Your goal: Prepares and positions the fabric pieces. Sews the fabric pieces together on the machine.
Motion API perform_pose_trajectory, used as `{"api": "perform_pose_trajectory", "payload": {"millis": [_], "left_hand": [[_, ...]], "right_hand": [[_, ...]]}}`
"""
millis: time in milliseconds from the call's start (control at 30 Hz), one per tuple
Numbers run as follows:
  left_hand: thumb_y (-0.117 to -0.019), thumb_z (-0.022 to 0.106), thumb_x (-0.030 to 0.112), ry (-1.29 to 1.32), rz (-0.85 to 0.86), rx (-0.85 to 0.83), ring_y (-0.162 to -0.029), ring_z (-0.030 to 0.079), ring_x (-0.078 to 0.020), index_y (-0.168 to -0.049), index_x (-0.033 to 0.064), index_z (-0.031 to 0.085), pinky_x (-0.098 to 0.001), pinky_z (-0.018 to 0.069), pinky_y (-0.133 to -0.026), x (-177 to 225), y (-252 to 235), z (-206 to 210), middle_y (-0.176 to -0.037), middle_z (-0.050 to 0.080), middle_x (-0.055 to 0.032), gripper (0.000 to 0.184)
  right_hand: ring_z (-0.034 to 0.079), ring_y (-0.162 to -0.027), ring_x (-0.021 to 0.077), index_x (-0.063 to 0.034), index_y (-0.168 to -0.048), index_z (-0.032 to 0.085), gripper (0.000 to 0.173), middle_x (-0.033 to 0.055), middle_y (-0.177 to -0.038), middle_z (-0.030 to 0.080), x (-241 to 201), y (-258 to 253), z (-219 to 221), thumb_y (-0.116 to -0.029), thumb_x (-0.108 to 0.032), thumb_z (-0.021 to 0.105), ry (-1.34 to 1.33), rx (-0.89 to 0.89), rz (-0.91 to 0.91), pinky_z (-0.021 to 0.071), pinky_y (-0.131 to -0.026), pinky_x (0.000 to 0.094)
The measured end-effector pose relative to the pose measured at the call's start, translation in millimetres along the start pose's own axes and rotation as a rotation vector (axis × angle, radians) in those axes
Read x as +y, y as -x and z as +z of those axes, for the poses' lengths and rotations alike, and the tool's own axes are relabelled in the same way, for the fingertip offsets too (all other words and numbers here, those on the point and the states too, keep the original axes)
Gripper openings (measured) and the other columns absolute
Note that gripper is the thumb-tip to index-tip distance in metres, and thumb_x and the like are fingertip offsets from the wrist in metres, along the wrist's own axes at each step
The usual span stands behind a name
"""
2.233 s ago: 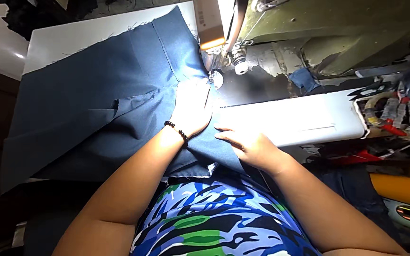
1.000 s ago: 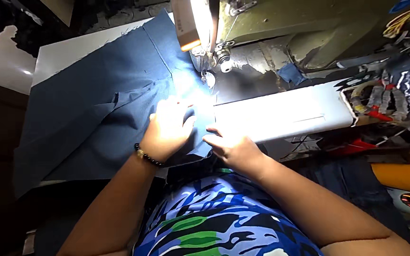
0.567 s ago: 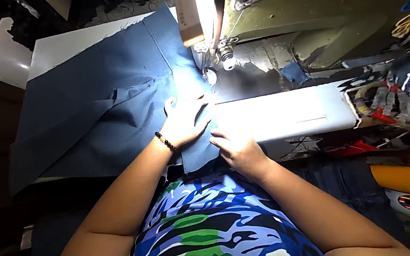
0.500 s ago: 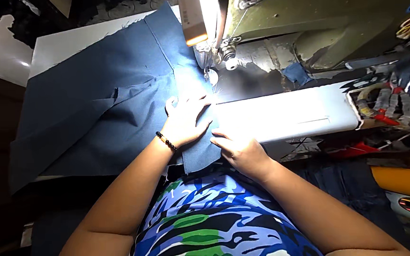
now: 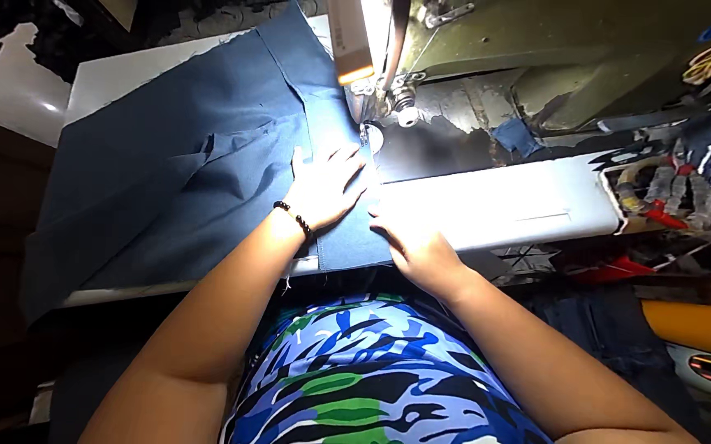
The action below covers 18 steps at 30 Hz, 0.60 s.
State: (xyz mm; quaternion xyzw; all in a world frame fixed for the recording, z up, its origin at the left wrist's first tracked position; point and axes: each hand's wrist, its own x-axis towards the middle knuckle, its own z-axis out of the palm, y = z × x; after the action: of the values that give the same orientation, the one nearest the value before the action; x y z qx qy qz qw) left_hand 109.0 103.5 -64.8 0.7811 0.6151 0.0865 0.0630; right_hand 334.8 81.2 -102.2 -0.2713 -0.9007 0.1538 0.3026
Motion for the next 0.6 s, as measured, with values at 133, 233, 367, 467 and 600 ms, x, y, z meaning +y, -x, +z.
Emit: {"api": "perform_pose_trajectory", "payload": {"millis": [133,233,367,467,600], "left_hand": [[-0.1073,0.038,0.040,-0.060,-0.047,-0.015,-0.155,0.027,-0.0338,-0.155,0.0210,0.048,-0.0843,0.0055,-0.110,36.4,45.7,0.9,-0.164,0.040,-0.0007,0.052],[-0.1046,0.041,0.035,0.019,-0.043,0.024,-0.154,0.031,-0.0275,-0.153,0.0199,0.050,-0.0805,0.0077,-0.113,46.1,65.7,13.5,-0.162,0.042,0.0007,0.051],[-0.1030,0.041,0.039,0.123,-0.005,0.126,-0.153,0.034,-0.0226,-0.147,0.0223,0.057,-0.0759,0.0081,-0.115,34.9,70.3,26.5,-0.159,0.047,0.0017,0.050],[-0.1023,0.042,0.039,0.144,0.015,0.162,-0.152,0.036,-0.0211,-0.142,0.0233,0.062,-0.0743,0.0093,-0.116,33.8,72.1,29.0,-0.157,0.050,0.0026,0.047],[-0.1010,0.044,0.039,0.141,0.041,0.170,-0.150,0.039,-0.0219,-0.139,0.0210,0.065,-0.0739,0.0120,-0.115,34.5,73.8,29.6,-0.154,0.053,0.0021,0.047]], "right_hand": [[0.071,-0.113,0.0259,-0.0053,-0.102,0.080,0.021,0.0159,-0.121,0.074,8.1,8.0,6.5,-0.0943,-0.009,0.061,-0.069,0.131,-0.121,0.0557,-0.098,0.0368],[0.070,-0.113,0.0246,-0.0081,-0.107,0.080,0.022,0.0140,-0.120,0.074,10.2,10.3,10.6,-0.0976,-0.012,0.061,-0.016,0.137,-0.201,0.0546,-0.098,0.0366],[0.070,-0.111,0.0236,-0.0099,-0.107,0.081,0.022,0.0118,-0.118,0.075,10.2,10.1,10.7,-0.0978,-0.013,0.060,0.015,0.127,-0.228,0.0553,-0.095,0.0377],[0.070,-0.110,0.0243,-0.0109,-0.107,0.081,0.022,0.0126,-0.117,0.075,8.7,12.6,8.2,-0.0976,-0.012,0.061,-0.001,0.115,-0.218,0.0559,-0.094,0.0372],[0.069,-0.113,0.0250,-0.0118,-0.109,0.081,0.025,0.0124,-0.116,0.075,5.5,19.9,6.7,-0.0975,-0.012,0.059,0.005,0.096,-0.181,0.0545,-0.096,0.0380]]}}
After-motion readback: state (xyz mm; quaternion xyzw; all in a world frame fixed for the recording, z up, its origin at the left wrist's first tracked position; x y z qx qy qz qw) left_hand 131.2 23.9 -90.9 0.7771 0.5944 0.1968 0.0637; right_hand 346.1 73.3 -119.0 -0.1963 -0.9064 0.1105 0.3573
